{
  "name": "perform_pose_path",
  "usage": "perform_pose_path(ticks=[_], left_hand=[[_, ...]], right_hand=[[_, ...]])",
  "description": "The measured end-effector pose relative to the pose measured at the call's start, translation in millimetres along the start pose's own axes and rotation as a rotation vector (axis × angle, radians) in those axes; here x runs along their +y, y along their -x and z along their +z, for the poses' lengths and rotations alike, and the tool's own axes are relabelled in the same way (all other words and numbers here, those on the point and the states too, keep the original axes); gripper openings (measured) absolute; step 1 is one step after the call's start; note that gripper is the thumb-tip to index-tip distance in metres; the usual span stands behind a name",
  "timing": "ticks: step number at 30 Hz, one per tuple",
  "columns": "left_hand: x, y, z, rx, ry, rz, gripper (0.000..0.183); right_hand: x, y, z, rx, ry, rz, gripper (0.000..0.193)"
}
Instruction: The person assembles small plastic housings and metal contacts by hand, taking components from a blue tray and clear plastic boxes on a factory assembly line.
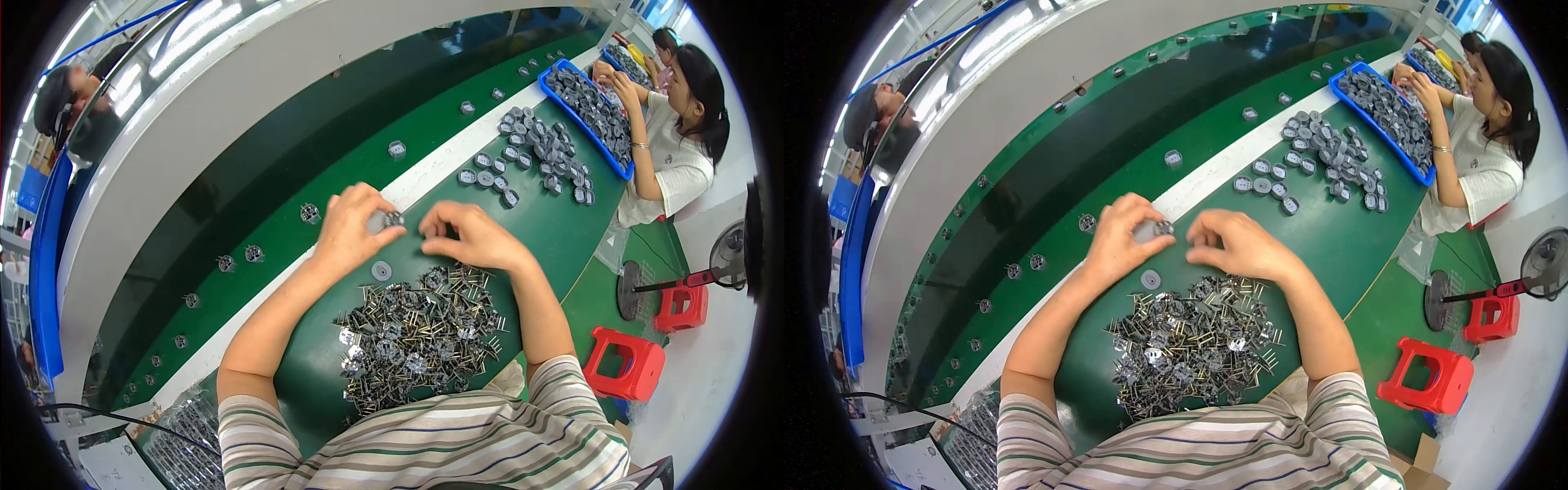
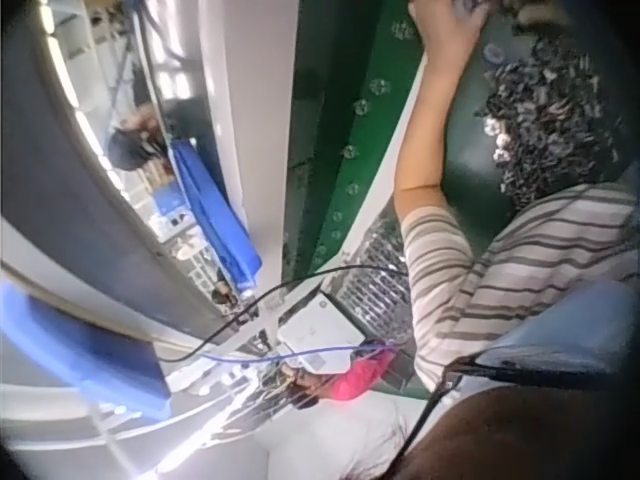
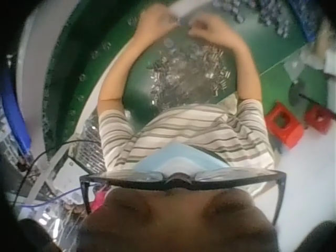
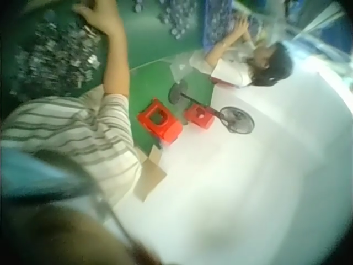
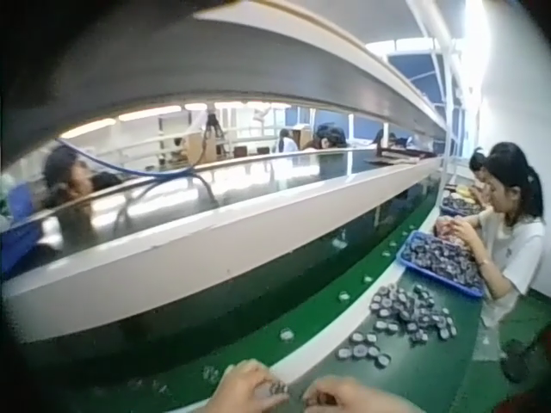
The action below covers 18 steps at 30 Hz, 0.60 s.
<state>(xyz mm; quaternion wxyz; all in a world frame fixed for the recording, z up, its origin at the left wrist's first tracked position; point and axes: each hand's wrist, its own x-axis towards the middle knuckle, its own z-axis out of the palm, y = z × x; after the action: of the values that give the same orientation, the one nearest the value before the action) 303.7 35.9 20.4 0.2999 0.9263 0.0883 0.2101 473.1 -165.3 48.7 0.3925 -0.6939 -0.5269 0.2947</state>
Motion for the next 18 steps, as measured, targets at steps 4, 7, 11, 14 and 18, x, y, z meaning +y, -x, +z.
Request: perform_pose_path(ticks=[4,7,11,14,18], left_hand=[[-18,-16,-28,0.144,-0.258,-0.091,0.029],[-32,-11,-36,0.097,-0.413,-0.197,0.029],[1,-11,-44,0.118,-0.464,-0.071,0.033],[40,-13,-70,-0.175,-0.174,-0.065,0.036],[37,-12,-66,-0.746,0.028,0.080,0.041]], right_hand=[[6,16,-8,-0.243,0.127,-0.270,0.036],[3,10,2,-0.324,0.064,-0.195,0.029],[5,5,3,-0.376,-0.009,-0.153,0.019],[5,3,4,-0.369,-0.041,-0.149,0.014],[13,4,5,-0.376,-0.110,-0.110,0.017]])
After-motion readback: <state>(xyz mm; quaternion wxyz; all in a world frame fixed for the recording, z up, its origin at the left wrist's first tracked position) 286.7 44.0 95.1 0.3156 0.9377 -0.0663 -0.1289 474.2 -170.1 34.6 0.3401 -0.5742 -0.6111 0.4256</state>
